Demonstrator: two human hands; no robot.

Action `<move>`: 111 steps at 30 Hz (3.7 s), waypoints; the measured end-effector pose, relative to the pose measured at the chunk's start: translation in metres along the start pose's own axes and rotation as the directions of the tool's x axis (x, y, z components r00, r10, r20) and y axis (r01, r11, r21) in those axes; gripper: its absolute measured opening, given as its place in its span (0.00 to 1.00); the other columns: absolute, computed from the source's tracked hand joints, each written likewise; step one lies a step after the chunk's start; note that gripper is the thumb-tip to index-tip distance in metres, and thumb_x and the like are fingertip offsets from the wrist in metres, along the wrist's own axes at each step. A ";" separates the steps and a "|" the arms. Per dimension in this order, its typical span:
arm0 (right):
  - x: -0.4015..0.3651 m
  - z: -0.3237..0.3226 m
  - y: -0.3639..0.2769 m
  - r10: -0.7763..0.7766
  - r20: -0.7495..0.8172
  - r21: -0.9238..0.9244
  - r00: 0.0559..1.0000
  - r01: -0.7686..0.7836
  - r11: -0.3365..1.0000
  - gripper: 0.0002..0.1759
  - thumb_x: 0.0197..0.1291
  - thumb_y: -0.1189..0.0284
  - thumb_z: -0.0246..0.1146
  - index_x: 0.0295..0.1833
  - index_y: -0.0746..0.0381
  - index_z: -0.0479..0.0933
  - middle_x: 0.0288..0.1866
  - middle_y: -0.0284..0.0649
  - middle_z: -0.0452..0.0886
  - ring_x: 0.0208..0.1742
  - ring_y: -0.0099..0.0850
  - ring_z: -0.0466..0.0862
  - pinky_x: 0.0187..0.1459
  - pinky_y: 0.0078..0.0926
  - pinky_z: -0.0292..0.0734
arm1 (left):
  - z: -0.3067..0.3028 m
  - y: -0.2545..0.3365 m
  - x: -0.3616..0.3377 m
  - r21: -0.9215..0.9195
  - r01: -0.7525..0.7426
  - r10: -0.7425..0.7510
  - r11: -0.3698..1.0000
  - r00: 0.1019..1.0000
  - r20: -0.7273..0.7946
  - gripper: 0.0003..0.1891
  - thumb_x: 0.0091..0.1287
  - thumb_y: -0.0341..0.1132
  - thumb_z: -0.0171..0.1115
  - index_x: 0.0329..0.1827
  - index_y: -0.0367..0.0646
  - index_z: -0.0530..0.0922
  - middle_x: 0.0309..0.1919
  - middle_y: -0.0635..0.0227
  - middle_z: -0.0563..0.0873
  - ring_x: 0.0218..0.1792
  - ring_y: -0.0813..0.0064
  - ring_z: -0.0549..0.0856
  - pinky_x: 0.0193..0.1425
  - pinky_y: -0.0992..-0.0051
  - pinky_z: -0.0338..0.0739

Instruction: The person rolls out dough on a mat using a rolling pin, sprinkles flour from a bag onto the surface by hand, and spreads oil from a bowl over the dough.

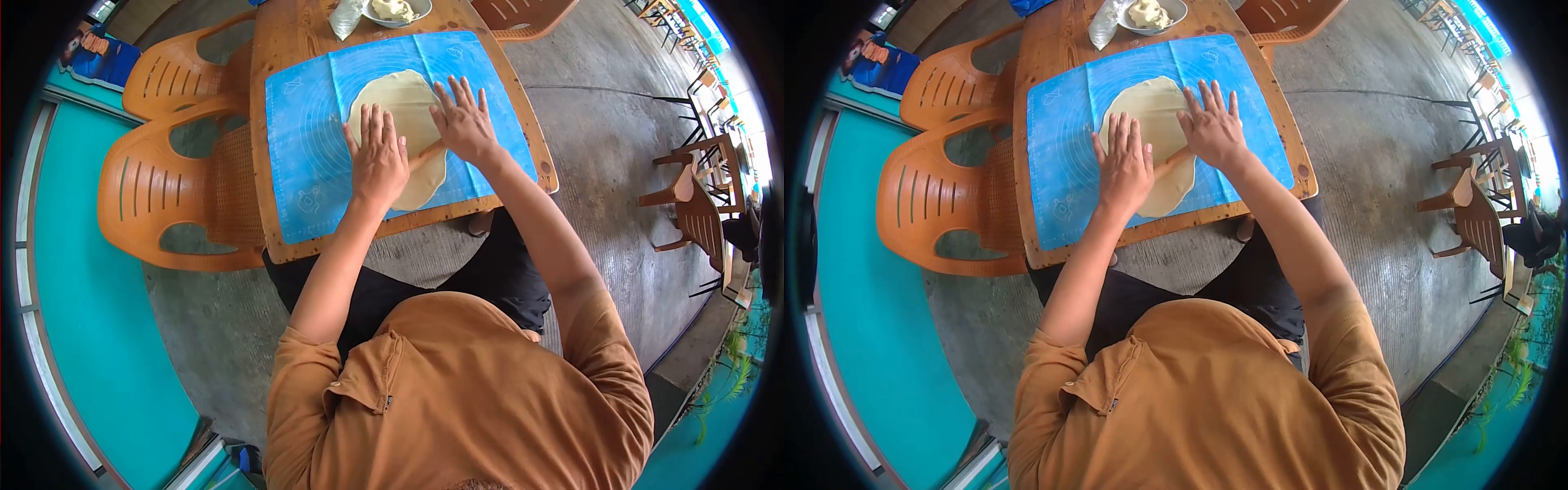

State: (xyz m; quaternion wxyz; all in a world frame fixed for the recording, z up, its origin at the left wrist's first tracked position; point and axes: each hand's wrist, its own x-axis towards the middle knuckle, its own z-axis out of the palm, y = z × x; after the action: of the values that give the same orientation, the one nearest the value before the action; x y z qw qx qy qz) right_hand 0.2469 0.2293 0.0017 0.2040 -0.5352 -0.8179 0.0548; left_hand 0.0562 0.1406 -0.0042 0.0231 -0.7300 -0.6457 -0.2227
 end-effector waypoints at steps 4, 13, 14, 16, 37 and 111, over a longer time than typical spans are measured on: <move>-0.015 0.008 0.006 0.028 0.077 -0.080 0.997 -0.021 0.997 0.36 0.86 0.50 0.37 0.87 0.56 0.63 0.90 0.52 0.59 0.92 0.52 0.52 0.88 0.61 0.39 | 0.010 0.002 -0.006 0.050 0.020 -0.025 0.999 0.994 0.109 0.34 0.87 0.46 0.40 0.87 0.31 0.56 0.88 0.47 0.57 0.91 0.54 0.49 0.91 0.40 0.34; -0.045 -0.007 0.008 0.025 0.093 -0.132 0.995 -0.013 0.991 0.34 0.84 0.56 0.40 0.87 0.59 0.63 0.89 0.52 0.60 0.92 0.52 0.52 0.89 0.60 0.39 | 0.000 0.021 -0.026 0.034 -0.021 0.012 0.999 0.972 0.235 0.35 0.88 0.49 0.34 0.90 0.36 0.51 0.91 0.49 0.49 0.91 0.56 0.44 0.92 0.43 0.30; -0.048 -0.008 0.008 0.024 0.088 -0.131 0.996 -0.013 0.991 0.33 0.84 0.57 0.41 0.86 0.60 0.64 0.89 0.52 0.61 0.92 0.52 0.52 0.89 0.59 0.40 | -0.001 0.023 -0.027 0.032 -0.040 0.031 0.999 0.967 0.253 0.35 0.88 0.50 0.32 0.90 0.37 0.51 0.91 0.50 0.49 0.91 0.57 0.43 0.92 0.44 0.29; -0.053 -0.009 0.009 0.026 0.081 -0.130 0.996 -0.015 0.991 0.33 0.83 0.58 0.42 0.86 0.60 0.64 0.89 0.52 0.61 0.91 0.52 0.52 0.89 0.59 0.40 | -0.002 0.024 -0.029 0.033 -0.058 0.047 0.998 0.959 0.279 0.35 0.88 0.50 0.29 0.91 0.37 0.50 0.91 0.50 0.48 0.91 0.57 0.43 0.92 0.44 0.28; -0.117 -0.027 0.011 0.074 0.013 -0.129 0.997 -0.072 0.989 0.33 0.86 0.56 0.41 0.87 0.61 0.61 0.89 0.49 0.62 0.93 0.49 0.48 0.90 0.57 0.35 | -0.023 0.061 -0.064 -0.007 -0.199 0.191 0.980 0.930 0.315 0.37 0.83 0.43 0.39 0.87 0.23 0.50 0.89 0.41 0.48 0.91 0.51 0.46 0.93 0.44 0.33; 0.035 0.013 0.030 0.237 0.082 -0.040 0.968 -0.235 0.971 0.38 0.85 0.50 0.38 0.89 0.62 0.57 0.91 0.54 0.56 0.93 0.50 0.48 0.90 0.57 0.37 | 0.078 -0.032 0.148 -0.013 -0.066 0.067 0.998 0.995 0.077 0.41 0.87 0.59 0.36 0.88 0.33 0.56 0.89 0.50 0.56 0.91 0.55 0.48 0.92 0.44 0.34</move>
State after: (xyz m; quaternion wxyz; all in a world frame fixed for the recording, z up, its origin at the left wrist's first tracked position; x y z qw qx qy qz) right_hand 0.2557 0.2747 -0.0098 0.1526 -0.6288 -0.7572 0.0893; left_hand 0.0581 0.3085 -0.0299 0.0018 -0.7593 -0.6203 -0.1967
